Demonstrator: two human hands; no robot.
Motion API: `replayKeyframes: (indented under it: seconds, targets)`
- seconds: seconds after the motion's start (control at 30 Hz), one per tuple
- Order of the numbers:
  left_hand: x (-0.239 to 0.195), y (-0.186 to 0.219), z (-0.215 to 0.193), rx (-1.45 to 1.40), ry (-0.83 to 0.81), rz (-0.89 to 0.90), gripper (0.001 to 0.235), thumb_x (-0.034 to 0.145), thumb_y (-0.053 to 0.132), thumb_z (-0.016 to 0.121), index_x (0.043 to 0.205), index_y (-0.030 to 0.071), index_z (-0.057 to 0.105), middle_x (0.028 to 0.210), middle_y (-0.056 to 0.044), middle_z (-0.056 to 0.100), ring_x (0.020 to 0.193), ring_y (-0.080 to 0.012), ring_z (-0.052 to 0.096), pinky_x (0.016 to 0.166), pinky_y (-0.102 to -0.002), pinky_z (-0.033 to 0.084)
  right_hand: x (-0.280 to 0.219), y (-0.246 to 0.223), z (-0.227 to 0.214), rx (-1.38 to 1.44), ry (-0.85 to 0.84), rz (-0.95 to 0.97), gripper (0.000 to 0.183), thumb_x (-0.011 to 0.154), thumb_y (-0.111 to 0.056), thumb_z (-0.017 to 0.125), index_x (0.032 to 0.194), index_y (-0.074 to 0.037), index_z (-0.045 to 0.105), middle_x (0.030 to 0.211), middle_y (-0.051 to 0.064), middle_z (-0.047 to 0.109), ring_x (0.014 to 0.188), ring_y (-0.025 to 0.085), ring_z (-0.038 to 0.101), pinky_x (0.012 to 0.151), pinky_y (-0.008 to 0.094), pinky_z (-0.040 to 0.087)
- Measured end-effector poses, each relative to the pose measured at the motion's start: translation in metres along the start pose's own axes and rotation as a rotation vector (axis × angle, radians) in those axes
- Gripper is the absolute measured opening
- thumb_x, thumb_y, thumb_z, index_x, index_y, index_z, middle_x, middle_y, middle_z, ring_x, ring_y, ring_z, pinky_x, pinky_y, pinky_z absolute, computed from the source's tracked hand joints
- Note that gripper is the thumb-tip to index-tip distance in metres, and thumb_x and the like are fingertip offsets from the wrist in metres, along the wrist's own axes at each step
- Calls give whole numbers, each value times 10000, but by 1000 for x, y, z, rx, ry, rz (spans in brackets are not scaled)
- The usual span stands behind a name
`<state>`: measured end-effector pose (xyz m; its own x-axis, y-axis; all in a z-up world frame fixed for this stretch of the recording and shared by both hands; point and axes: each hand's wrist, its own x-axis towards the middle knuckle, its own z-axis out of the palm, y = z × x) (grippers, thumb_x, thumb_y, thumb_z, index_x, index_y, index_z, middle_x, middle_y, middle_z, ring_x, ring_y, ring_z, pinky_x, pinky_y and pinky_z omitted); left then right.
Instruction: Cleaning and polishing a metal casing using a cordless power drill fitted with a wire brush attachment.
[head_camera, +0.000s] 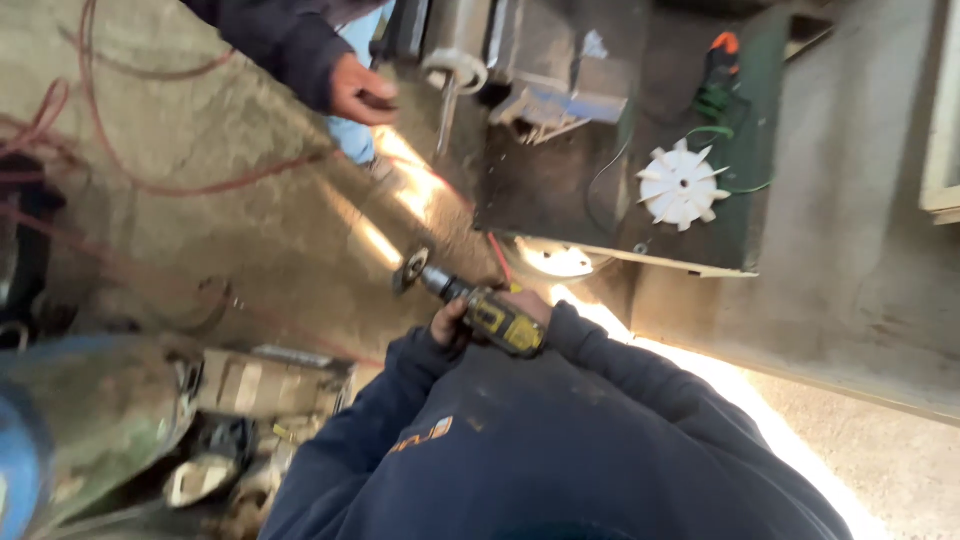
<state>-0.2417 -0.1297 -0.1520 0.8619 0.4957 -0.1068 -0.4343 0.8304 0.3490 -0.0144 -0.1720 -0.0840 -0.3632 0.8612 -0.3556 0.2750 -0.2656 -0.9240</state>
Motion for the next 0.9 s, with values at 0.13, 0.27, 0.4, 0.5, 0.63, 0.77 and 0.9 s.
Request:
replayKeyframes:
  seconds: [0.13,0.27,0.4,0.5,0.63,0.77,0.9]
  targets:
    - [2,42,91,90,29,13,853,871,520,734,1502,16,460,1314,-125,658,1170,-227,651,1004,-351,528,-13,-70,-5,-256,-13,9,415,886,-266,765,1275,-165,663,1094,56,771,986,194,755,858,318,580]
    - [0,37,88,75,34,19,915,884,518,739,1539,-32,414,1342,-157,639,1235,-251,637,1091,-379,502,-16,-75,-5,-213,-30,40,465,880,-304,739,1321,-203,634,1090,35,773,966,180,765,854,312,594]
    - [1,38,87,85,19,35,910,887,497,751,1539,-39,412,1366,-165,631,1249,-258,634,1105,-383,493,-17,-77,-6,-189,-23,-69,468,883,-331,726,1324,-207,629,1120,39,765,995,205,762,865,330,598]
    - [1,38,89,74,21,35,901,890,480,761,1541,-37,412,1365,-162,631,1240,-258,637,1100,-387,495,-18,-87,-7,-289,-16,-69,464,868,-333,755,1300,-207,641,1118,51,764,998,240,754,869,346,586]
    - [-1,33,84,75,57,40,891,889,479,764,1532,-39,426,1321,-168,657,1211,-257,652,1086,-388,505,-18,-94,-8,-355,-24,-35,480,854,-343,762,1297,-218,626,1124,48,761,1005,250,744,866,347,570]
    - [-1,30,79,54,63,20,893,898,489,760,1547,-27,428,1287,-165,668,1192,-259,659,1086,-392,510,-22,-84,-7,-183,-13,-56,447,876,-333,731,1300,-224,641,1131,38,769,1022,230,767,878,335,590]
    - [0,32,82,83,47,22,893,900,500,757,1539,-33,433,1306,-168,664,1203,-257,656,1084,-388,507,-22,-81,-8,-236,5,-105,465,844,-341,768,1273,-210,647,1106,42,772,994,244,768,855,347,599]
